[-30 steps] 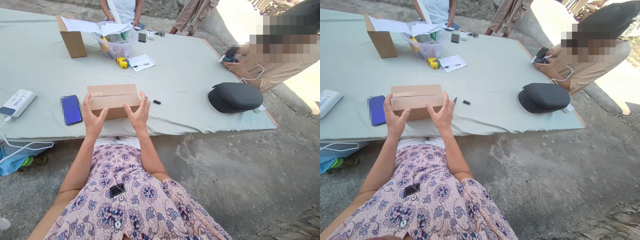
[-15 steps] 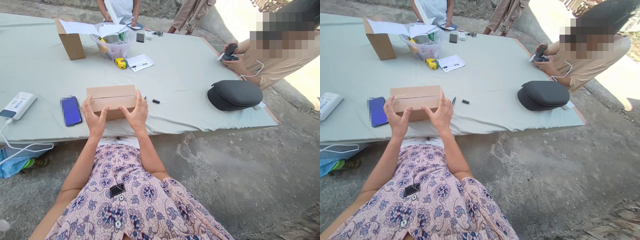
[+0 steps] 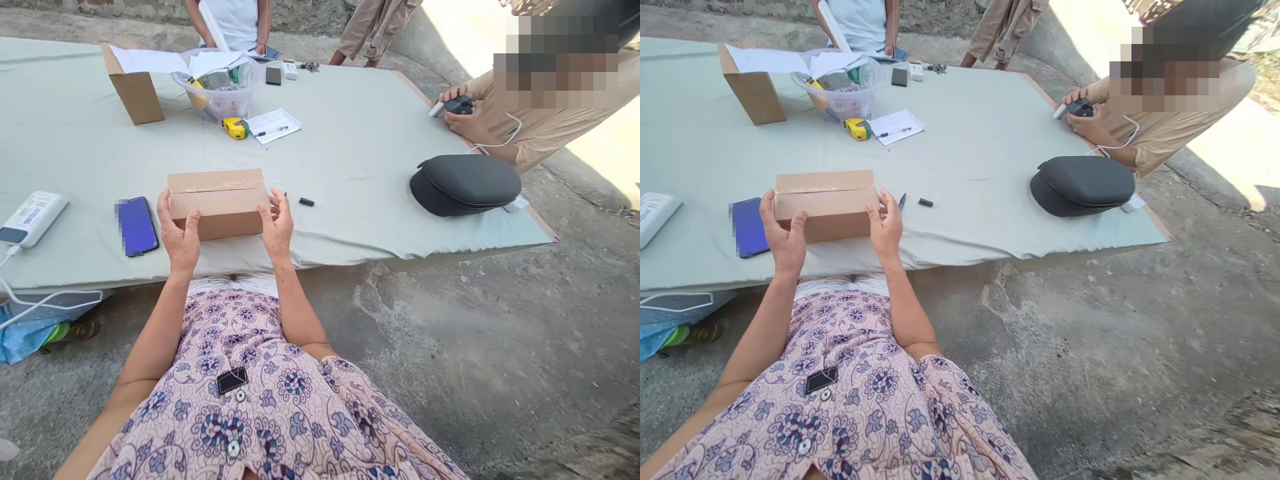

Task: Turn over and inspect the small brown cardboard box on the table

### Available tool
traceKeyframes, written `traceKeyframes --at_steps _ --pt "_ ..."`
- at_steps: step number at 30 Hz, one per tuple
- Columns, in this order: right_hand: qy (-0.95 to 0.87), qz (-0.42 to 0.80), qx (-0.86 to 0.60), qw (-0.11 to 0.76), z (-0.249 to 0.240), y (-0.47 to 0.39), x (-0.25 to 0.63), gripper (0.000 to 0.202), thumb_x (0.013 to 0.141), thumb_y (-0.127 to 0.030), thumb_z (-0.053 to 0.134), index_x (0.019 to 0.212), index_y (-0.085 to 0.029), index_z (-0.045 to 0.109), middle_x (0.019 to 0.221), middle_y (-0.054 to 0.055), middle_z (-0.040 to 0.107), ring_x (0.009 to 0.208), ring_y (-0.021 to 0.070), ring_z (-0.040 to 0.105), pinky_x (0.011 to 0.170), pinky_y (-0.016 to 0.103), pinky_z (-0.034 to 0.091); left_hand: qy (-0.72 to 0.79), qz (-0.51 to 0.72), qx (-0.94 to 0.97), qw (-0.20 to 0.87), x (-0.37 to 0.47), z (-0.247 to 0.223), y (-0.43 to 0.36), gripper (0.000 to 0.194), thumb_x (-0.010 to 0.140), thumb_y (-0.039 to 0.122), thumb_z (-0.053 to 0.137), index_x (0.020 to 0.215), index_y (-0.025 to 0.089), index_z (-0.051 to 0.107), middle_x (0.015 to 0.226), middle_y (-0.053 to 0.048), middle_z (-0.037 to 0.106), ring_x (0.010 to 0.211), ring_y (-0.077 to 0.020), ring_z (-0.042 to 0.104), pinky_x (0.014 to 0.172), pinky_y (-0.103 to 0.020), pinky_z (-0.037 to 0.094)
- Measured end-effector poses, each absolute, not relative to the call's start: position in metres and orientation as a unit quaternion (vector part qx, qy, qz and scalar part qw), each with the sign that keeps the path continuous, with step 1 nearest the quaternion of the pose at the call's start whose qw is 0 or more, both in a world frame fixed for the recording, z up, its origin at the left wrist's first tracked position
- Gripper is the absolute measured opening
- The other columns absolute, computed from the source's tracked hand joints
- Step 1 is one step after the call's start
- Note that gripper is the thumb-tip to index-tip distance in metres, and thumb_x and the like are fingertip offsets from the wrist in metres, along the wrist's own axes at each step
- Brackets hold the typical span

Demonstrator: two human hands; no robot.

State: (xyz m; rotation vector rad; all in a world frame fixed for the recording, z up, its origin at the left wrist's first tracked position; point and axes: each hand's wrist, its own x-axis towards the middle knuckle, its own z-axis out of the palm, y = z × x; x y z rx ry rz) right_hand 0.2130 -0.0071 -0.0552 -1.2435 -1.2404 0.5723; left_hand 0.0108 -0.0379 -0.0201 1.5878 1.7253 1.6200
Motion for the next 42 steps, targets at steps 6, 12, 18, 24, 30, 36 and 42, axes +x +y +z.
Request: traceKeyframes --at_steps 6,12,18,24,30,36,42 --pt "-0.553 0.241 -0.534 0.592 -0.057 -0.004 0.21 0.063 0.1 -0.069 0.047 0.144 -0.024 0.052 0.136 0.015 0.069 0.119 0.0218 0.069 0.093 0.037 0.062 0.588 0.567 0.557 0.149 0.004 -0.025 -0.03 0.08 0.093 0.053 0.066 0.16 0.024 0.034 0.168 -0.018 0.042 0.158 -0.0271 0.04 0.13 -0.043 0.034" --pt "-0.521 0.27 -0.539 0.604 -0.052 -0.006 0.208 0.062 0.098 -0.067 0.054 0.142 -0.023 0.054 0.134 0.016 0.07 0.111 0.0214 0.07 0.091 0.037 0.061 0.588 0.577 0.535 0.185 0.001 -0.028 -0.029 0.096 0.088 0.058 0.071 0.164 0.018 0.029 0.168 -0.022 0.04 0.157 -0.0289 0.043 0.13 -0.042 0.036" --pt "-0.512 0.28 -0.532 0.613 -0.05 -0.016 0.211 0.059 0.097 -0.062 0.06 0.143 -0.025 0.054 0.134 0.014 0.07 0.1 0.0196 0.07 0.084 0.035 0.061 0.594 0.572 0.542 0.161 0.001 -0.032 -0.036 0.09 0.09 0.06 0.069 0.163 0.022 0.033 0.17 -0.017 0.039 0.159 -0.0287 0.039 0.13 -0.042 0.037" --pt "-0.562 0.256 -0.529 0.582 -0.061 -0.015 0.213 0.067 0.101 -0.06 0.05 0.159 -0.031 0.034 0.14 0.013 0.064 0.114 0.0227 0.066 0.097 0.041 0.057 0.482 0.633 0.586 0.151 -0.001 -0.028 -0.037 0.083 0.091 0.048 0.074 0.161 0.029 0.032 0.172 -0.012 0.034 0.164 -0.0279 0.029 0.135 -0.046 0.03" --pt "-0.59 0.209 -0.556 0.547 -0.066 -0.009 0.212 0.073 0.099 -0.067 0.049 0.161 -0.031 0.031 0.117 0.01 0.064 0.112 0.0246 0.064 0.104 0.047 0.054 0.539 0.587 0.579 0.172 -0.009 -0.048 -0.027 0.099 0.081 0.037 0.081 0.162 0.033 0.024 0.16 -0.016 0.043 0.146 -0.0299 0.052 0.121 -0.048 0.044" --pt "-0.58 0.215 -0.628 0.472 -0.074 -0.011 0.21 0.085 0.09 -0.078 0.056 0.152 -0.023 0.042 0.131 0.018 0.062 0.125 0.0322 0.061 0.107 0.055 0.054 0.628 0.548 0.509 0.214 -0.006 -0.065 -0.028 0.098 0.076 0.041 0.083 0.159 0.026 0.033 0.144 -0.018 0.052 0.13 -0.0306 0.058 0.109 -0.046 0.05" --pt "-0.597 0.161 -0.611 0.495 -0.069 -0.008 0.195 0.11 0.085 -0.079 0.062 0.165 -0.025 0.011 0.163 0.023 0.039 0.155 0.0357 0.038 0.121 0.06 0.043 0.607 0.551 0.533 0.209 0.0 -0.06 -0.021 0.109 0.073 0.052 0.088 0.161 0.026 0.029 0.158 -0.02 0.045 0.148 -0.0342 0.046 0.123 -0.052 0.038"
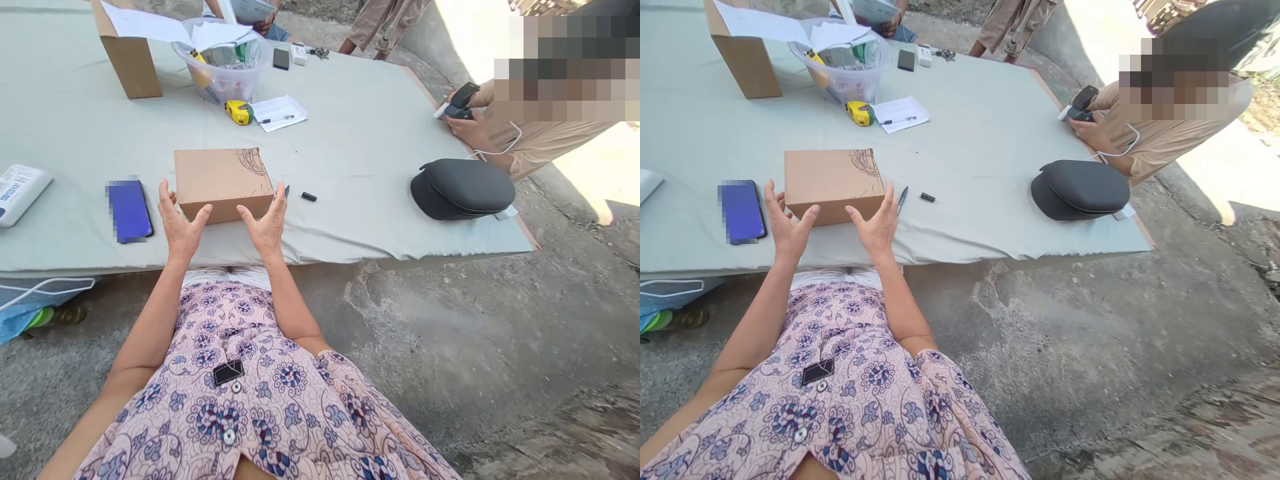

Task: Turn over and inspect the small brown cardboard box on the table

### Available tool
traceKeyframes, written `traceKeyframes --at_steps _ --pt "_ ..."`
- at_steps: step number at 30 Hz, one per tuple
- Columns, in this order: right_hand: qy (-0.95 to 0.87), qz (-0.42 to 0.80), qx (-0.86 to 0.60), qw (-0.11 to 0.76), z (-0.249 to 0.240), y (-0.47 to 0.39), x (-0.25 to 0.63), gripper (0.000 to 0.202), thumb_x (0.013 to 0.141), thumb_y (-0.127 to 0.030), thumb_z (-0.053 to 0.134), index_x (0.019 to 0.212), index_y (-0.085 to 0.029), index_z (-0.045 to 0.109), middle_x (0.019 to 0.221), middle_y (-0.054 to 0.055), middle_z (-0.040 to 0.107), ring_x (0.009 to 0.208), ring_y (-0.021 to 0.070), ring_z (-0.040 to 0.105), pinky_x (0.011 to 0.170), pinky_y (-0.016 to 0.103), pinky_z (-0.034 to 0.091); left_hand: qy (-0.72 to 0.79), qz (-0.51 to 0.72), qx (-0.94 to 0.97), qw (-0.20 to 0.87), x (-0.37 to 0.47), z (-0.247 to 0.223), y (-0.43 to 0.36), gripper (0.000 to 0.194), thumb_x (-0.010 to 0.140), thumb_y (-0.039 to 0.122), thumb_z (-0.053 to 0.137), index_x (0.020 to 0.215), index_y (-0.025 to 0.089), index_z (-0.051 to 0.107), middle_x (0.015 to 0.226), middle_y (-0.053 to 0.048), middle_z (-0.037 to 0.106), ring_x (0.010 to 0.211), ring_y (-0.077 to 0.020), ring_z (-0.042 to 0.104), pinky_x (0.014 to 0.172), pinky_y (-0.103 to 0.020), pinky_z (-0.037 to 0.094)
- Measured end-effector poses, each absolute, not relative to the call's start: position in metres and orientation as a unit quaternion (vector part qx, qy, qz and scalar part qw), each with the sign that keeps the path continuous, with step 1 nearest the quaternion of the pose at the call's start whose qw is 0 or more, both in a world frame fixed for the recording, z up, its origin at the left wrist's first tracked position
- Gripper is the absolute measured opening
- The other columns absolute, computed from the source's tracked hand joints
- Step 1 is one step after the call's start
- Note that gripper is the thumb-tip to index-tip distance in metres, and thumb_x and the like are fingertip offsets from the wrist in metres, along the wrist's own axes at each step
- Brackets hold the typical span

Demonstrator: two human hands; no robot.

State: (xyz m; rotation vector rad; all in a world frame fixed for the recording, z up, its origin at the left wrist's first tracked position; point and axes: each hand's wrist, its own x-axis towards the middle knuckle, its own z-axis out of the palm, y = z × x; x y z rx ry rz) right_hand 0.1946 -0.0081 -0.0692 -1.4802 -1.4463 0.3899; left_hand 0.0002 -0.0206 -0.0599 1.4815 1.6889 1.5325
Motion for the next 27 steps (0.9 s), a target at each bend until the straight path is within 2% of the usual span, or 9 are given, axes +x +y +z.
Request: traceKeyframes --at_steps 4,8,11,15,22,27 --pt "-0.61 0.139 -0.611 0.485 -0.064 -0.002 0.184 0.107 0.084 -0.078 0.065 0.164 -0.024 0.018 0.162 0.022 0.042 0.153 0.0365 0.04 0.123 0.06 0.041 0.616 0.537 0.546 0.187 0.009 -0.055 -0.016 0.104 0.073 0.049 0.088 0.158 0.022 0.035 0.164 -0.02 0.041 0.158 -0.0344 0.034 0.132 -0.05 0.026" --pt "-0.597 0.127 -0.629 0.481 -0.065 -0.001 0.182 0.109 0.081 -0.081 0.066 0.162 -0.021 0.026 0.156 0.023 0.048 0.15 0.0383 0.043 0.121 0.062 0.043 0.636 0.531 0.536 0.161 0.014 -0.054 -0.019 0.092 0.075 0.046 0.087 0.151 0.02 0.041 0.16 -0.02 0.046 0.155 -0.0352 0.038 0.132 -0.051 0.025" --pt "-0.596 0.127 -0.627 0.485 -0.067 -0.004 0.183 0.108 0.079 -0.084 0.065 0.16 -0.022 0.029 0.153 0.023 0.051 0.148 0.0383 0.044 0.12 0.063 0.044 0.638 0.533 0.535 0.151 0.015 -0.054 -0.023 0.094 0.073 0.049 0.088 0.15 0.021 0.042 0.159 -0.02 0.047 0.155 -0.0356 0.038 0.132 -0.051 0.025" --pt "-0.595 0.135 -0.614 0.502 -0.071 -0.004 0.188 0.098 0.085 -0.082 0.06 0.157 -0.02 0.034 0.15 0.022 0.054 0.144 0.0352 0.049 0.119 0.058 0.047 0.645 0.529 0.529 0.155 0.014 -0.052 -0.024 0.093 0.074 0.051 0.087 0.149 0.02 0.042 0.159 -0.021 0.046 0.154 -0.0362 0.039 0.131 -0.051 0.027" --pt "-0.561 0.211 -0.578 0.554 -0.082 -0.002 0.207 0.072 0.094 -0.079 0.046 0.14 -0.024 0.058 0.127 0.014 0.068 0.116 0.0259 0.068 0.101 0.046 0.06 0.621 0.532 0.555 0.156 0.007 -0.052 -0.028 0.071 0.092 0.048 0.067 0.151 0.017 0.042 0.161 -0.02 0.047 0.152 -0.0303 0.045 0.129 -0.044 0.032" --pt "-0.541 0.258 -0.553 0.578 -0.082 -0.003 0.213 0.069 0.096 -0.08 0.041 0.136 -0.028 0.064 0.125 0.01 0.069 0.112 0.0218 0.07 0.097 0.039 0.061 0.616 0.536 0.551 0.169 0.003 -0.053 -0.028 0.062 0.1 0.051 0.053 0.152 0.019 0.044 0.163 -0.017 0.047 0.154 -0.027 0.044 0.131 -0.041 0.03"
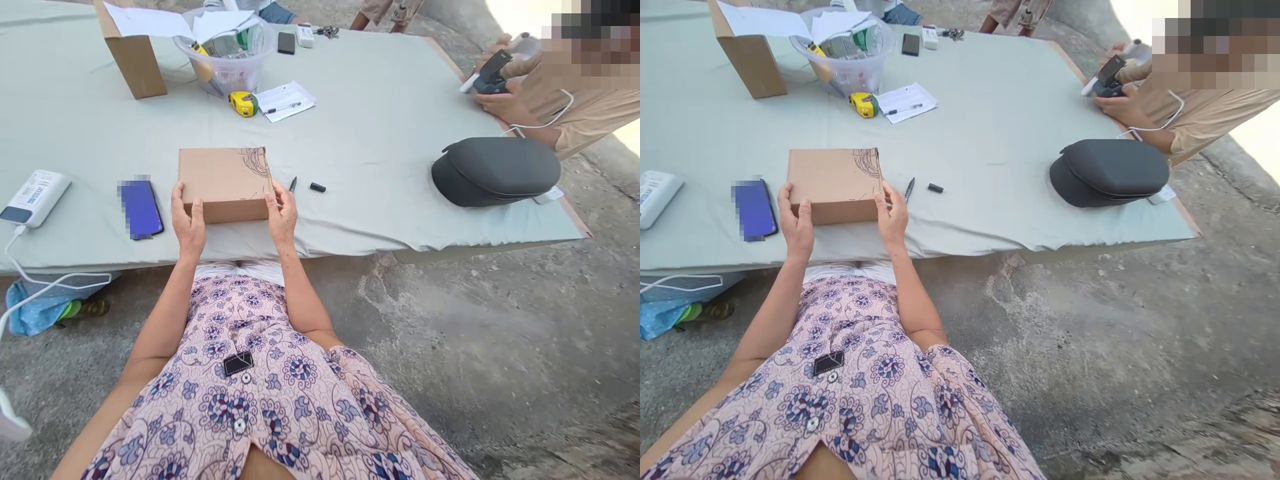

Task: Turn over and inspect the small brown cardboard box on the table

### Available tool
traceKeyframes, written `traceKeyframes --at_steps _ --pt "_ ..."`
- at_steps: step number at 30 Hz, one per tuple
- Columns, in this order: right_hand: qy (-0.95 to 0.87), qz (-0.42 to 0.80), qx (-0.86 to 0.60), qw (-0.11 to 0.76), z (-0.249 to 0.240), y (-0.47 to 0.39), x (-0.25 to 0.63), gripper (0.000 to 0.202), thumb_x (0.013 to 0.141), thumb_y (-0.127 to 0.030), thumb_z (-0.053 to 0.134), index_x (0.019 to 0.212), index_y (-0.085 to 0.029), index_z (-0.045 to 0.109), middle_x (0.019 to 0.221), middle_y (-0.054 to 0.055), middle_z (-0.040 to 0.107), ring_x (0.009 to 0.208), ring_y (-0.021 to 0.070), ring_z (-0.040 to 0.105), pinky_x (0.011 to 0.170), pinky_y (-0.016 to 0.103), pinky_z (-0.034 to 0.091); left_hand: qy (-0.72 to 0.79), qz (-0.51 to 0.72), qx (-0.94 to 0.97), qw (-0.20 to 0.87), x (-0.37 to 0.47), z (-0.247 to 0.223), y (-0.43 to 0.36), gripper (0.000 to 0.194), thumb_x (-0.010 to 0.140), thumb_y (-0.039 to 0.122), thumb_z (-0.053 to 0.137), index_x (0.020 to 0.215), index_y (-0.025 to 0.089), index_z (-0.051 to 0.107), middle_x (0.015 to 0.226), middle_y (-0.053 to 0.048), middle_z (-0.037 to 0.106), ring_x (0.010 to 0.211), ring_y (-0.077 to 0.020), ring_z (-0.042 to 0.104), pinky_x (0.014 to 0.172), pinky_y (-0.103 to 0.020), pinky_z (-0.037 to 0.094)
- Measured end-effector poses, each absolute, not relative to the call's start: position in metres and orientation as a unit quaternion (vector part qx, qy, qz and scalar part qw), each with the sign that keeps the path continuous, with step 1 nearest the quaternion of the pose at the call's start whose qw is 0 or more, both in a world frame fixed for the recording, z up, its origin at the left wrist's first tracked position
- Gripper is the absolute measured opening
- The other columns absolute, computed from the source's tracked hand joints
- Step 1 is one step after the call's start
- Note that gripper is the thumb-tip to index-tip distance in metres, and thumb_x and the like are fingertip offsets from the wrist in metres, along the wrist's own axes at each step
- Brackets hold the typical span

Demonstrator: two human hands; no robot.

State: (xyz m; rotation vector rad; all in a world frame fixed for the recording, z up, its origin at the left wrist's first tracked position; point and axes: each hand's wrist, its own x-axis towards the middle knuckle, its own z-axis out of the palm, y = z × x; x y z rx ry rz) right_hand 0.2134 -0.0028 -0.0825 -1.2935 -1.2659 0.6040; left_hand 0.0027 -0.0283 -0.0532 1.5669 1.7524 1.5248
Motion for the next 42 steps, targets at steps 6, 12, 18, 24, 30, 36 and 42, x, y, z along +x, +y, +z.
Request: traceKeyframes --at_steps 6,12,18,24,30,36,42 --pt "-0.551 0.279 -0.549 0.564 -0.081 -0.001 0.218 0.074 0.095 -0.081 0.04 0.139 -0.025 0.063 0.133 0.013 0.069 0.128 0.0253 0.065 0.111 0.045 0.055 0.605 0.553 0.541 0.19 0.0 -0.058 -0.021 0.062 0.099 0.049 0.053 0.154 0.021 0.044 0.165 -0.015 0.046 0.158 -0.0254 0.039 0.134 -0.041 0.025" --pt "-0.524 0.32 -0.518 0.596 -0.084 0.001 0.219 0.065 0.098 -0.07 0.043 0.135 -0.021 0.065 0.139 0.013 0.069 0.132 0.0231 0.064 0.117 0.046 0.052 0.615 0.573 0.493 0.224 0.0 -0.062 -0.019 0.074 0.095 0.048 0.058 0.16 0.024 0.032 0.173 -0.013 0.033 0.164 -0.0249 0.026 0.135 -0.04 0.023" --pt "-0.567 0.374 -0.526 0.511 -0.081 -0.004 0.233 0.063 0.097 -0.057 0.055 0.15 -0.024 0.052 0.12 0.009 0.074 0.109 0.0216 0.069 0.103 0.045 0.058 0.61 0.608 0.449 0.24 -0.007 -0.065 -0.016 0.063 0.087 0.036 0.057 0.146 0.02 0.042 0.154 -0.016 0.051 0.145 -0.0287 0.051 0.125 -0.043 0.041" --pt "-0.609 0.401 -0.503 0.464 -0.076 -0.007 0.242 0.092 0.091 -0.063 0.064 0.166 -0.028 0.024 0.136 0.01 0.069 0.094 0.019 0.068 0.096 0.045 0.062 0.582 0.64 0.451 0.219 -0.025 -0.064 -0.013 0.052 0.076 0.032 0.059 0.126 0.02 0.053 0.132 -0.013 0.061 0.125 -0.0289 0.061 0.113 -0.043 0.05" --pt "-0.656 0.272 -0.501 0.494 -0.063 0.006 0.253 0.108 0.08 -0.076 0.07 0.167 -0.04 0.015 0.175 0.009 0.03 0.149 0.0321 0.048 0.115 0.061 0.05 0.546 0.635 0.503 0.212 -0.033 -0.066 -0.016 0.052 0.075 0.039 0.062 0.123 0.022 0.053 0.129 -0.012 0.065 0.124 -0.0292 0.063 0.108 -0.044 0.054" --pt "-0.693 0.287 -0.471 0.464 -0.046 0.02 0.263 0.096 0.082 -0.083 0.062 0.162 -0.04 0.033 0.173 0.003 0.035 0.16 0.0322 0.035 0.123 0.066 0.041 0.531 0.632 0.504 0.255 -0.028 -0.066 -0.018 0.045 0.075 0.038 0.064 0.117 0.024 0.054 0.124 -0.013 0.068 0.116 -0.0287 0.069 0.105 -0.046 0.055" --pt "-0.681 0.292 -0.46 0.489 -0.05 0.023 0.257 0.072 0.098 -0.076 0.039 0.158 -0.038 0.039 0.171 0.002 0.039 0.16 0.0262 0.036 0.125 0.062 0.042 0.547 0.625 0.51 0.223 -0.025 -0.067 -0.015 0.041 0.077 0.034 0.061 0.115 0.022 0.057 0.12 -0.013 0.068 0.115 -0.0283 0.067 0.106 -0.045 0.055"
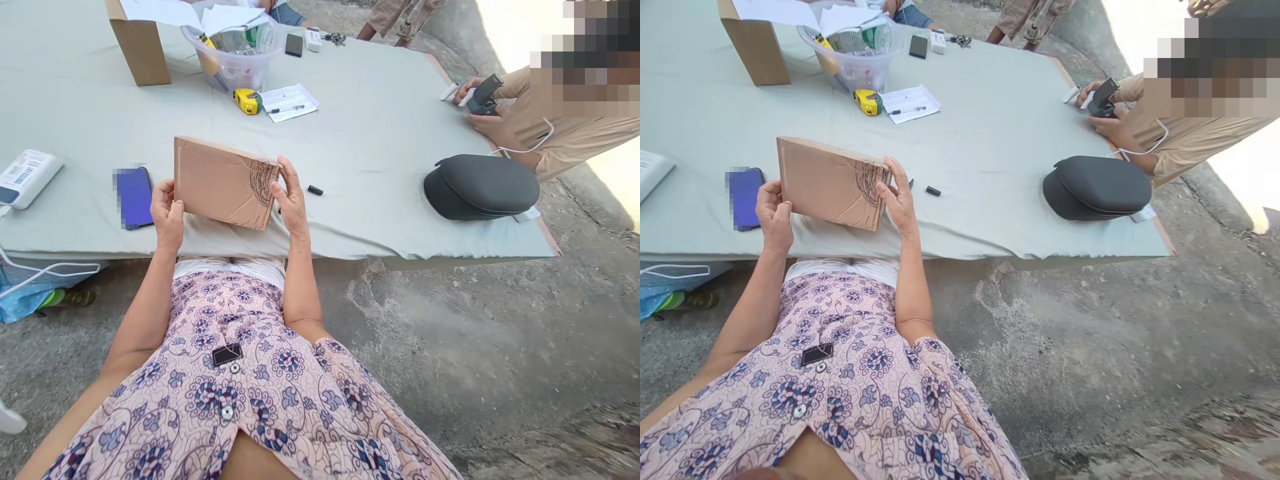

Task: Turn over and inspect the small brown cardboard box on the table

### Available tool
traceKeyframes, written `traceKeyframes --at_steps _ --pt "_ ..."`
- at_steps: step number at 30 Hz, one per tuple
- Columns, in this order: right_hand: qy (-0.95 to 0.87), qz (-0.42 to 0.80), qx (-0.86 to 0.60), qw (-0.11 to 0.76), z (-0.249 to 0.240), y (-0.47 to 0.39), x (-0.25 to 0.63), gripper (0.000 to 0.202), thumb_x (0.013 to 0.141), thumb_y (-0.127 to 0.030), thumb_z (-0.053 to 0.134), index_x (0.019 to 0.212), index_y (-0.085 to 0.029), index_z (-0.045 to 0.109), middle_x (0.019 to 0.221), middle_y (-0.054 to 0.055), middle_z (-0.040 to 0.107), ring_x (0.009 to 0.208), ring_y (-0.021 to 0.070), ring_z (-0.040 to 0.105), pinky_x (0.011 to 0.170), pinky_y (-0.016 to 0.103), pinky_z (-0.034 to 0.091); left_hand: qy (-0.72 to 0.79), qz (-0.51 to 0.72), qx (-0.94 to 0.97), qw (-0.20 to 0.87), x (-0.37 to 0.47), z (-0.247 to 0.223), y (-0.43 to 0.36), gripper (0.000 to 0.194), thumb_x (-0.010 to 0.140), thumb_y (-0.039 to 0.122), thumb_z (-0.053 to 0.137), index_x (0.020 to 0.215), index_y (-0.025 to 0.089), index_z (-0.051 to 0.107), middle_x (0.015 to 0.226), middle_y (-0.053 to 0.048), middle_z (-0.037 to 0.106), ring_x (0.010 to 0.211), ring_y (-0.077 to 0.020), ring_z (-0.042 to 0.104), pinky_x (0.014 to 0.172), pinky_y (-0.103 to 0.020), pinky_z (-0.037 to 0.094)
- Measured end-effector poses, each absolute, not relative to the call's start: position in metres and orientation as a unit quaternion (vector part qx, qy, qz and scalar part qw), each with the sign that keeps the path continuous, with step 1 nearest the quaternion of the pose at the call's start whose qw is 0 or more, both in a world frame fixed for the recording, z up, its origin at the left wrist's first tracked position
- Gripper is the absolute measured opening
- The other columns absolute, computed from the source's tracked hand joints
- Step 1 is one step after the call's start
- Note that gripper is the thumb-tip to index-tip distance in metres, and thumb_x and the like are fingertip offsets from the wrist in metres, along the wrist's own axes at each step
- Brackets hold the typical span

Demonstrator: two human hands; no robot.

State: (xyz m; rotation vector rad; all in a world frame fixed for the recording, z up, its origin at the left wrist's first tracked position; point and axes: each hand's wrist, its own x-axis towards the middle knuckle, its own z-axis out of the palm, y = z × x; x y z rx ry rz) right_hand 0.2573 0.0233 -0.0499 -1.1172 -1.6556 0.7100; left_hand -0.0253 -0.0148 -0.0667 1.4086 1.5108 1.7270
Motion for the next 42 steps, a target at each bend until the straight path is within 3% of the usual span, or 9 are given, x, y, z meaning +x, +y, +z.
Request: traceKeyframes --at_steps 5,13,19,24,28,36,42 --pt "-0.678 0.27 -0.478 0.49 -0.052 0.025 0.252 0.066 0.102 -0.068 0.039 0.16 -0.036 0.036 0.171 0.004 0.04 0.156 0.0248 0.041 0.126 0.06 0.04 0.571 0.609 0.51 0.207 -0.021 -0.064 -0.017 0.042 0.078 0.029 0.058 0.12 0.022 0.058 0.123 -0.013 0.067 0.115 -0.0271 0.065 0.107 -0.044 0.055" --pt "-0.724 0.311 -0.448 0.422 -0.047 0.015 0.267 0.1 0.085 -0.071 0.069 0.166 -0.037 0.022 0.178 0.005 0.024 0.162 0.0281 0.033 0.122 0.062 0.044 0.583 0.605 0.5 0.211 -0.02 -0.067 -0.017 0.043 0.08 0.027 0.056 0.122 0.02 0.058 0.126 -0.012 0.065 0.12 -0.0268 0.064 0.114 -0.044 0.051" --pt "-0.69 0.36 -0.423 0.465 -0.051 0.015 0.262 0.096 0.085 -0.07 0.069 0.163 -0.033 0.027 0.178 0.008 0.021 0.162 0.0288 0.033 0.119 0.059 0.049 0.582 0.606 0.497 0.219 -0.017 -0.067 -0.02 0.034 0.087 0.036 0.059 0.117 0.02 0.058 0.121 -0.011 0.063 0.118 -0.0266 0.062 0.112 -0.042 0.049" --pt "-0.627 0.304 -0.483 0.53 -0.052 0.022 0.238 0.073 0.092 -0.061 0.065 0.154 -0.03 0.04 0.164 0.011 0.044 0.15 0.0261 0.048 0.12 0.054 0.048 0.6 0.594 0.488 0.22 -0.014 -0.063 -0.023 0.044 0.088 0.056 0.067 0.112 0.021 0.055 0.116 -0.01 0.061 0.11 -0.0252 0.062 0.104 -0.04 0.051" --pt "-0.615 0.273 -0.511 0.534 -0.051 0.029 0.224 0.069 0.096 -0.063 0.061 0.152 -0.027 0.043 0.154 0.012 0.053 0.145 0.0241 0.051 0.122 0.049 0.047 0.608 0.59 0.492 0.202 -0.015 -0.06 -0.024 0.054 0.085 0.066 0.07 0.111 0.021 0.055 0.113 -0.009 0.061 0.107 -0.0246 0.062 0.102 -0.04 0.052" --pt "-0.616 0.352 -0.435 0.554 -0.065 0.031 0.23 0.073 0.096 -0.066 0.056 0.159 -0.038 0.031 0.168 0.004 0.037 0.154 0.0233 0.041 0.129 0.051 0.038 0.634 0.562 0.504 0.169 -0.014 -0.057 -0.026 0.051 0.086 0.066 0.066 0.109 0.022 0.052 0.112 -0.009 0.062 0.105 -0.025 0.062 0.098 -0.041 0.053" --pt "-0.59 0.377 -0.446 0.558 -0.063 0.035 0.228 0.066 0.096 -0.057 0.061 0.154 -0.036 0.036 0.163 0.006 0.041 0.15 0.0226 0.045 0.128 0.051 0.04 0.633 0.559 0.51 0.164 -0.017 -0.061 -0.022 0.047 0.087 0.062 0.066 0.109 0.023 0.051 0.112 -0.008 0.062 0.106 -0.0244 0.062 0.099 -0.04 0.053"
